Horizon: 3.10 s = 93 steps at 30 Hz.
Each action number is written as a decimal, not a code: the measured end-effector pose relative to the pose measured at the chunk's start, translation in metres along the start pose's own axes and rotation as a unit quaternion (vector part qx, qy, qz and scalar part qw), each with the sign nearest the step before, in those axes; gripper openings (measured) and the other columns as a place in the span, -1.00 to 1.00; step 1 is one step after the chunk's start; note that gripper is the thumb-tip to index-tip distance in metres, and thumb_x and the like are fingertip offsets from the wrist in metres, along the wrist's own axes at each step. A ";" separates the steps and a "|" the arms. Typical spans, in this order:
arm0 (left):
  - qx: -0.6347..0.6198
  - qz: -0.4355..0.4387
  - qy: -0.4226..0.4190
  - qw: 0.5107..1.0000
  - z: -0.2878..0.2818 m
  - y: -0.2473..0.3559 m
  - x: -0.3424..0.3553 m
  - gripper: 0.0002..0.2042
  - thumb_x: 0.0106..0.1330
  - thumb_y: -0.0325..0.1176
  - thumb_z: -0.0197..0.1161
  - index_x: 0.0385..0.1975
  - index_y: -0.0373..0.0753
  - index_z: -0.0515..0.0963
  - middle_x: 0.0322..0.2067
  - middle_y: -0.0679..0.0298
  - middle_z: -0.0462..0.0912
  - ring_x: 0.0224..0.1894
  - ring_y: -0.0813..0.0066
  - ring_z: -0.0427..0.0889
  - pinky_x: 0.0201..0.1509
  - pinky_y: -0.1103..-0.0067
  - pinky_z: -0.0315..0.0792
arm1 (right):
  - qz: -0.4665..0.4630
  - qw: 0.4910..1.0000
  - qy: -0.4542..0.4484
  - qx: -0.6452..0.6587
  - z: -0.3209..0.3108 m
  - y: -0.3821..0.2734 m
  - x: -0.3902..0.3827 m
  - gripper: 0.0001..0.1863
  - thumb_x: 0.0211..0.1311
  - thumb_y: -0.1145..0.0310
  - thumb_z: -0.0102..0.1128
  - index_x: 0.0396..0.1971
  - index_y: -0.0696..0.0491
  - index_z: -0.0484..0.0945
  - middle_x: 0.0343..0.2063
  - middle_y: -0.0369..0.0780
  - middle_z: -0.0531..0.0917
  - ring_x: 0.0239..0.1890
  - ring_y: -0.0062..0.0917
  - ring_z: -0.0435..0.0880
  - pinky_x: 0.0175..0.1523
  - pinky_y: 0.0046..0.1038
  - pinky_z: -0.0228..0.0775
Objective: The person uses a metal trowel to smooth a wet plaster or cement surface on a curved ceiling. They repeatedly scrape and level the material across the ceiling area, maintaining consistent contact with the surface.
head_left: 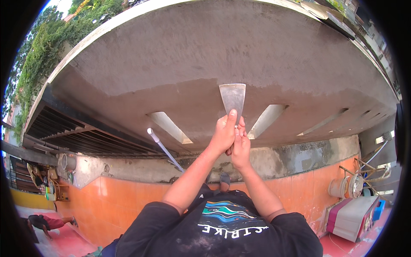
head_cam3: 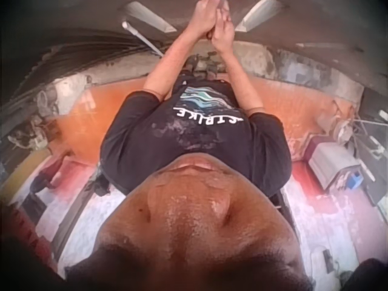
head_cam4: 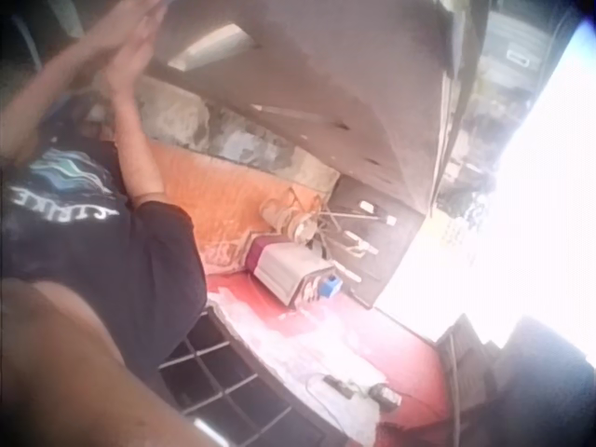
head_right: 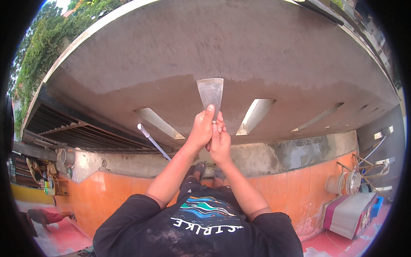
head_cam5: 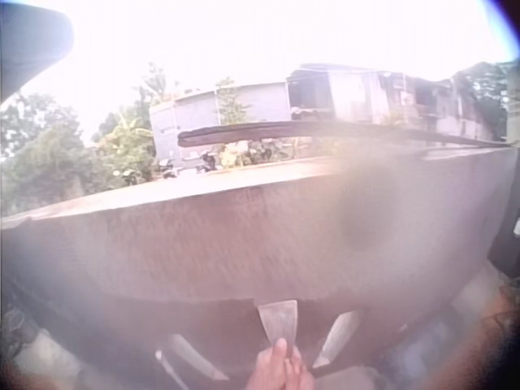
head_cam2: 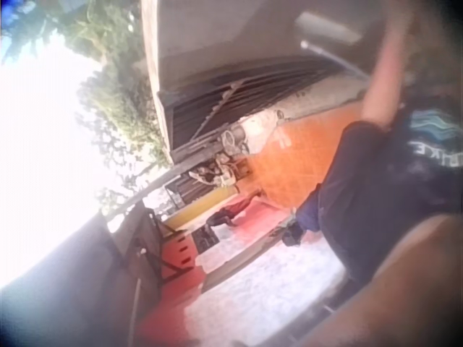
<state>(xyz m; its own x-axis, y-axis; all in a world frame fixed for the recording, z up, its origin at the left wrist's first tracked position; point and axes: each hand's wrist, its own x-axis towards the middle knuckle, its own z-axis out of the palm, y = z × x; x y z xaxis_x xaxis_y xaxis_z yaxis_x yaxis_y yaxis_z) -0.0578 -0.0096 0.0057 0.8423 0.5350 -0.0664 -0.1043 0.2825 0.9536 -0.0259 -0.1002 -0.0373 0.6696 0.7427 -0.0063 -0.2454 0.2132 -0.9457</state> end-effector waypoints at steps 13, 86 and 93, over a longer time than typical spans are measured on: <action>-0.021 -0.028 -0.033 0.999 0.004 -0.012 -0.067 -0.53 0.56 0.07 -0.24 -0.21 -0.27 0.38 -0.59 0.42 0.31 -0.57 0.65 0.33 -0.43 0.59 0.37 | 0.029 0.995 -0.082 -0.047 -0.030 -0.045 -0.008 -0.44 0.49 -0.05 -0.13 -0.11 0.22 0.54 -0.20 -0.13 0.68 -0.32 -0.53 0.67 -0.23 -0.51 0.56; 0.045 -0.002 0.064 0.997 0.006 -0.004 -0.007 -0.60 0.59 -0.03 -0.32 -0.19 -0.26 0.31 -0.65 0.41 0.35 -0.73 0.69 0.30 -0.68 0.65 0.25 | 0.005 0.996 -0.067 -0.061 0.000 -0.045 0.076 -0.39 0.42 -0.11 0.00 -0.37 0.23 0.64 -0.52 -0.23 0.67 -0.46 -0.61 0.62 -0.30 -0.51 0.48; 0.083 -0.040 0.087 0.992 0.003 0.022 0.004 -0.61 0.59 -0.05 -0.31 -0.22 -0.26 0.32 -0.65 0.39 0.37 -0.74 0.68 0.29 -0.69 0.64 0.24 | -0.038 0.997 -0.039 -0.057 0.022 -0.062 0.087 -0.38 0.43 -0.12 0.00 -0.39 0.24 0.63 -0.52 -0.21 0.68 -0.45 -0.59 0.64 -0.30 -0.50 0.50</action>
<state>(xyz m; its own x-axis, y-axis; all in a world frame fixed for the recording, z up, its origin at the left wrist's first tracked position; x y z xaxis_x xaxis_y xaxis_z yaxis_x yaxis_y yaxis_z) -0.0545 -0.0038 0.0272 0.7386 0.6500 -0.1788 0.0593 0.2016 0.9777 0.0324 -0.0350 0.0283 0.6250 0.7756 0.0884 -0.1110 0.2004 -0.9734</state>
